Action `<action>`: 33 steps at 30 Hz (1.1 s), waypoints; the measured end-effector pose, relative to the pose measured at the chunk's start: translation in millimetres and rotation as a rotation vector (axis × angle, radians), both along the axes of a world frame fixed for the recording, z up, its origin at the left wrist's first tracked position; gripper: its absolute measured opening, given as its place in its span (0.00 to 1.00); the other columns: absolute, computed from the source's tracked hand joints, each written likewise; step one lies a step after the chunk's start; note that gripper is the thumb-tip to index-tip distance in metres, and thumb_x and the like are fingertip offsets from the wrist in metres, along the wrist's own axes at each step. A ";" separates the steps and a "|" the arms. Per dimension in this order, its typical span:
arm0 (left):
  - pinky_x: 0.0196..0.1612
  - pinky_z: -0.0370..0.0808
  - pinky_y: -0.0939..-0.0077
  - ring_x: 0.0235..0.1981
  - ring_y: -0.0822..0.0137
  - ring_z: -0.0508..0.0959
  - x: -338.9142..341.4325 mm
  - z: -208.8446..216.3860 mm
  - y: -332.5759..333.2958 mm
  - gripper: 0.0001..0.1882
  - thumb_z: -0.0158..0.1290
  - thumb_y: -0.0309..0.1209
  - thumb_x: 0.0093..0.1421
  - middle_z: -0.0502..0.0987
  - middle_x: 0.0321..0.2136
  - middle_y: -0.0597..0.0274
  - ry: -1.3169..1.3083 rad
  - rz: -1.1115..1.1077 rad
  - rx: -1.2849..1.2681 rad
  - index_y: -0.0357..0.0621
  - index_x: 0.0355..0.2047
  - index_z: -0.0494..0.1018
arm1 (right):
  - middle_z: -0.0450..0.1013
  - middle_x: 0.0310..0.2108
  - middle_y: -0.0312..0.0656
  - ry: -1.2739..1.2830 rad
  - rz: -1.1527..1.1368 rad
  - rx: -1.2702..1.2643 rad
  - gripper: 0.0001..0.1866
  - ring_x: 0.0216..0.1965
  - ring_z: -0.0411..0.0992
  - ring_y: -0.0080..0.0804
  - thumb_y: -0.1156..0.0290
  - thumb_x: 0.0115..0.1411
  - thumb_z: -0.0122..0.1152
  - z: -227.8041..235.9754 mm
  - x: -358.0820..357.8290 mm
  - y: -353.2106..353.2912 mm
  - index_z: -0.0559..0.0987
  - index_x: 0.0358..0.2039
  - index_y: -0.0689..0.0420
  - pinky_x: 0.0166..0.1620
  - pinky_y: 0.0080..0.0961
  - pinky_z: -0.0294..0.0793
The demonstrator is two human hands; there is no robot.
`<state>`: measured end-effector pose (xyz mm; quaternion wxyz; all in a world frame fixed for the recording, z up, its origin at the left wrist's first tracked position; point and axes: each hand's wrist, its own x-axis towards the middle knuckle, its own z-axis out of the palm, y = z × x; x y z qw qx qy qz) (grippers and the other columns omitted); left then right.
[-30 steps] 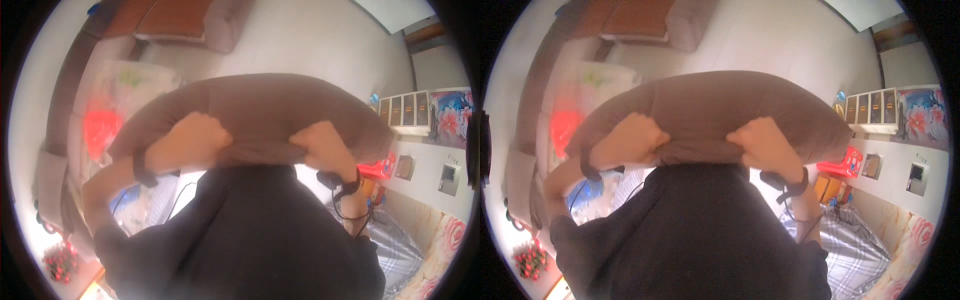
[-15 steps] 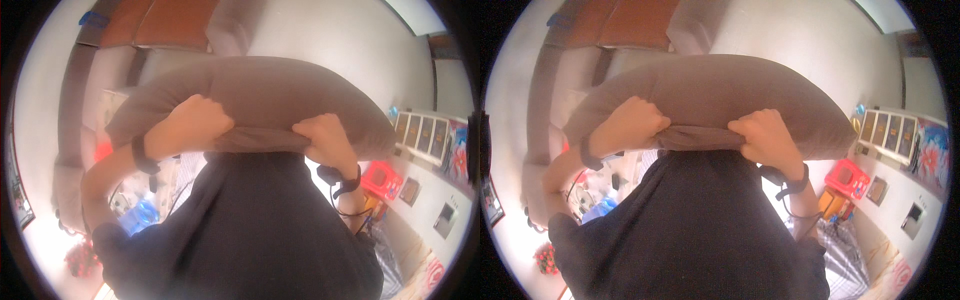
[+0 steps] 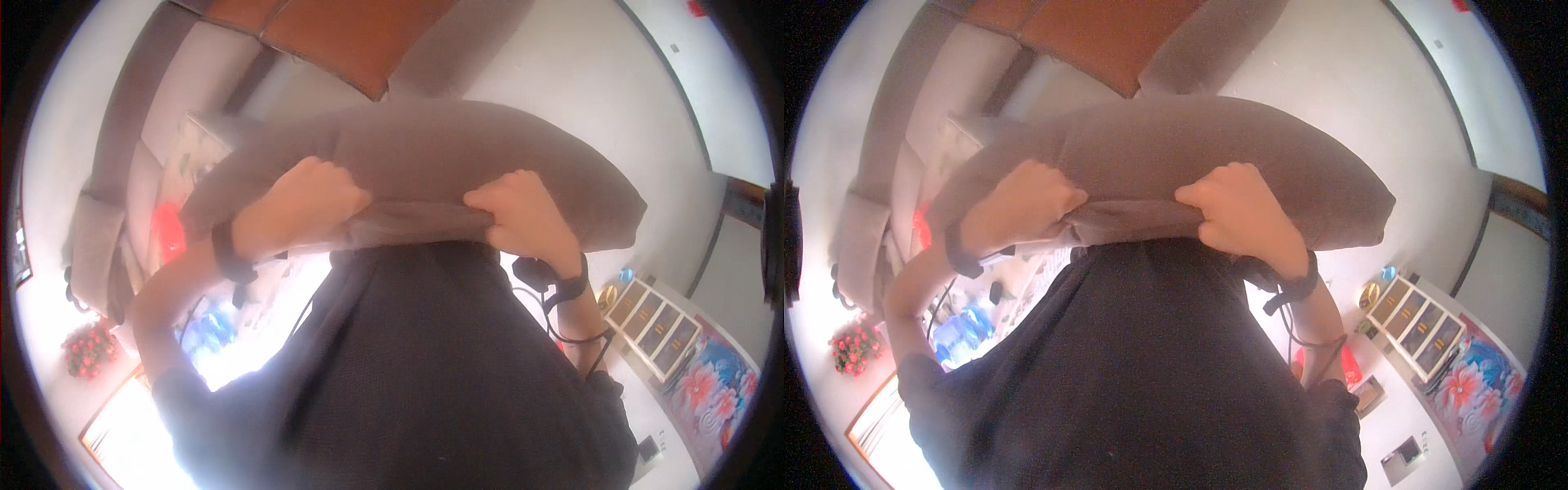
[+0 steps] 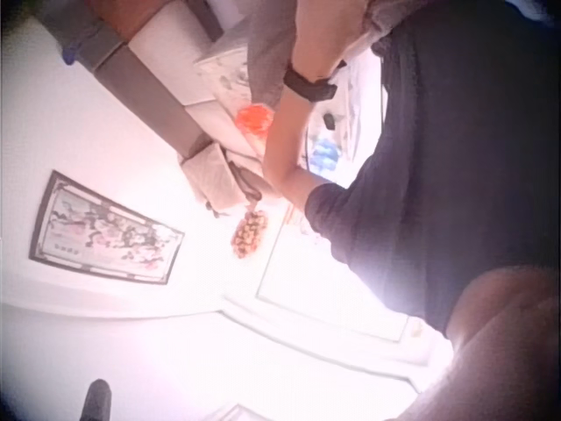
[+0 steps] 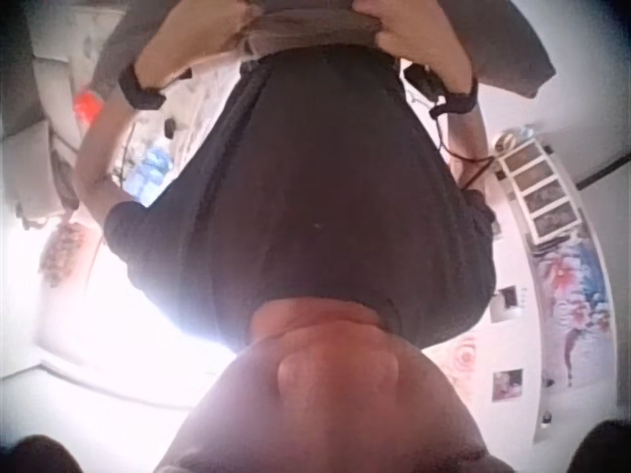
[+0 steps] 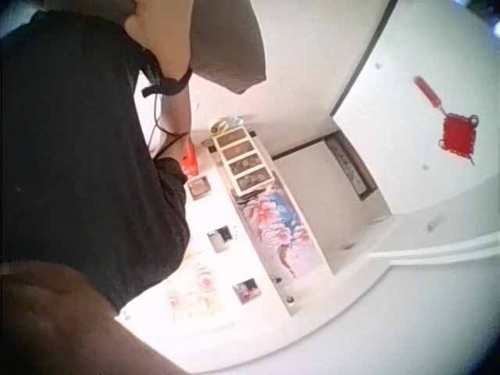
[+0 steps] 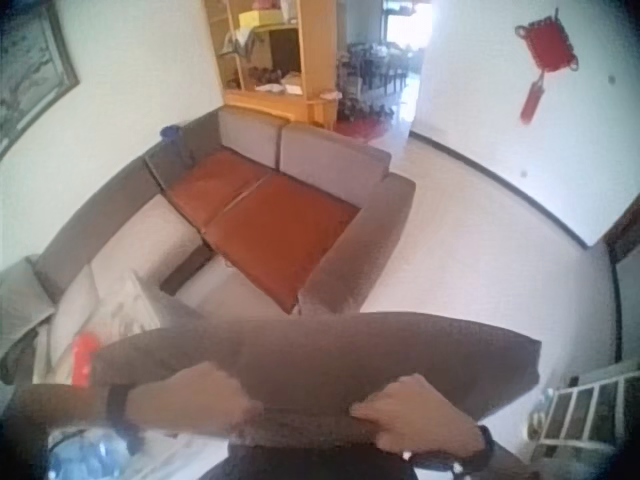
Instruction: Arranging pillows and placing a bamboo mat on a sofa.
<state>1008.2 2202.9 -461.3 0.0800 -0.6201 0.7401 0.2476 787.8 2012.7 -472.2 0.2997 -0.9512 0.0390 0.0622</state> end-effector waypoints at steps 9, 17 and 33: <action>0.29 0.70 0.57 0.27 0.52 0.78 150.6 -16.4 30.5 0.06 0.56 0.32 0.43 0.76 0.19 0.57 0.048 0.151 -0.104 0.45 0.21 0.72 | 0.73 0.19 0.49 0.020 0.064 -0.041 0.06 0.28 0.73 0.53 0.73 0.36 0.56 -1.6 167.5 6.9 0.74 0.19 0.59 0.31 0.45 0.70; 0.28 0.71 0.58 0.26 0.52 0.77 285.2 -5.1 3.7 0.06 0.56 0.32 0.43 0.75 0.19 0.57 0.054 0.118 -0.170 0.44 0.20 0.71 | 0.70 0.18 0.49 -0.019 -0.005 0.012 0.07 0.27 0.71 0.52 0.75 0.33 0.57 -5.9 296.1 -10.3 0.73 0.19 0.59 0.31 0.43 0.67; 0.29 0.73 0.59 0.26 0.50 0.78 506.7 -33.5 -56.0 0.11 0.58 0.38 0.42 0.75 0.19 0.52 0.045 0.441 -0.096 0.44 0.20 0.74 | 0.67 0.17 0.50 -0.053 0.079 0.154 0.06 0.27 0.66 0.56 0.78 0.30 0.54 -50.9 581.5 -110.5 0.68 0.15 0.60 0.31 0.42 0.63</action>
